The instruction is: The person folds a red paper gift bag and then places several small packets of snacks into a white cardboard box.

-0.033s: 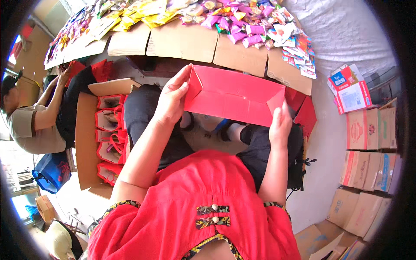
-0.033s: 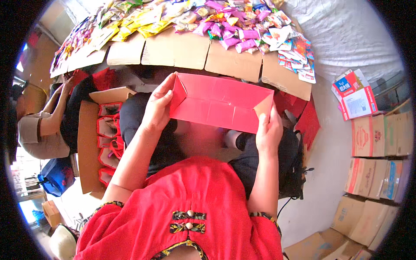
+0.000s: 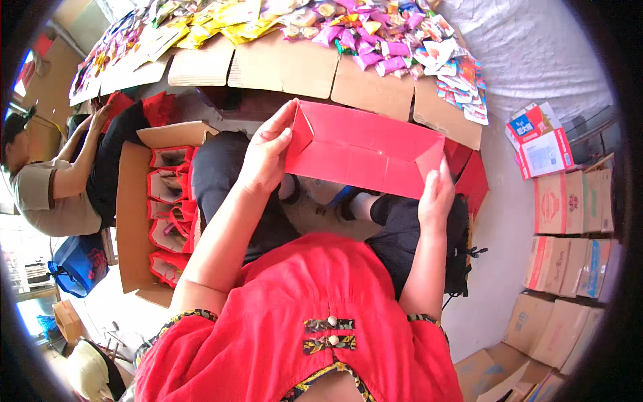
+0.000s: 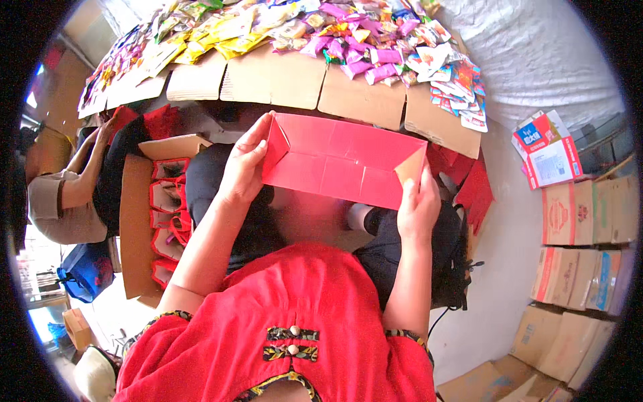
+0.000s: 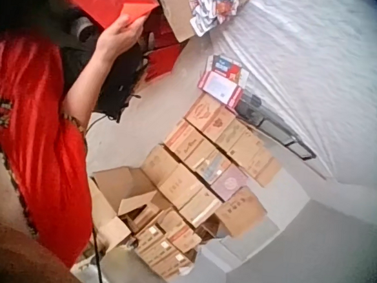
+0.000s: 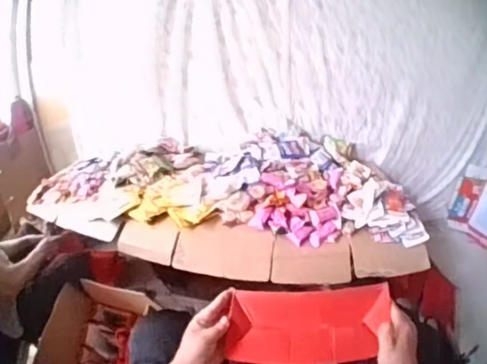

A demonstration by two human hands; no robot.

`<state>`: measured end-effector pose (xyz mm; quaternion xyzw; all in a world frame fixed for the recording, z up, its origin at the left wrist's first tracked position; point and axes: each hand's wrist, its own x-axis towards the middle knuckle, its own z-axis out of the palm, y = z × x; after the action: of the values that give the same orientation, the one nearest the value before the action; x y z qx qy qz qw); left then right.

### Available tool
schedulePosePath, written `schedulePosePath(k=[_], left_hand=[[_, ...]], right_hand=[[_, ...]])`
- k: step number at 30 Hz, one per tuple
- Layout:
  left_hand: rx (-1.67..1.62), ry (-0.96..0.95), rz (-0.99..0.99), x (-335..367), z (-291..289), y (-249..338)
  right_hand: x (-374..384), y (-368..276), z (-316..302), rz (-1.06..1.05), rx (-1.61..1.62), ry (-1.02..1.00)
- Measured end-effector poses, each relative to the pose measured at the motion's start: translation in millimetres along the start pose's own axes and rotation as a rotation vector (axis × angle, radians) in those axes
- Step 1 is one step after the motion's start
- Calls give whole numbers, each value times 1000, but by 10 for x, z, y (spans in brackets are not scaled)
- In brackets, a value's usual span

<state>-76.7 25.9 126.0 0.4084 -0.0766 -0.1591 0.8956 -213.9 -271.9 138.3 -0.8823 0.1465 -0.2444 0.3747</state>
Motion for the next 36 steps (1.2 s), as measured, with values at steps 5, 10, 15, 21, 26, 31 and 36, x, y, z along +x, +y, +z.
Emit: schedulePosePath(k=[5,10,15,21,26,31,36], left_hand=[[-52,-41,58,-78,149,206],[-112,-87,80,-185,321,340],[-55,-109,132,-271,524,494],[-86,-148,234,-336,673,701],[10,-181,358,-278,624,846],[-4,-279,541,-292,636,837],[69,-66,363,-239,571,602]], right_hand=[[-56,-388,-295,-177,-105,47],[-44,-586,-377,-304,-176,200],[-65,-727,-486,-312,-113,254],[-101,-788,-654,-386,-28,315],[-128,-824,-700,-575,-57,356],[-170,-364,-473,-255,800,379],[-47,-233,-487,-117,1235,229]])
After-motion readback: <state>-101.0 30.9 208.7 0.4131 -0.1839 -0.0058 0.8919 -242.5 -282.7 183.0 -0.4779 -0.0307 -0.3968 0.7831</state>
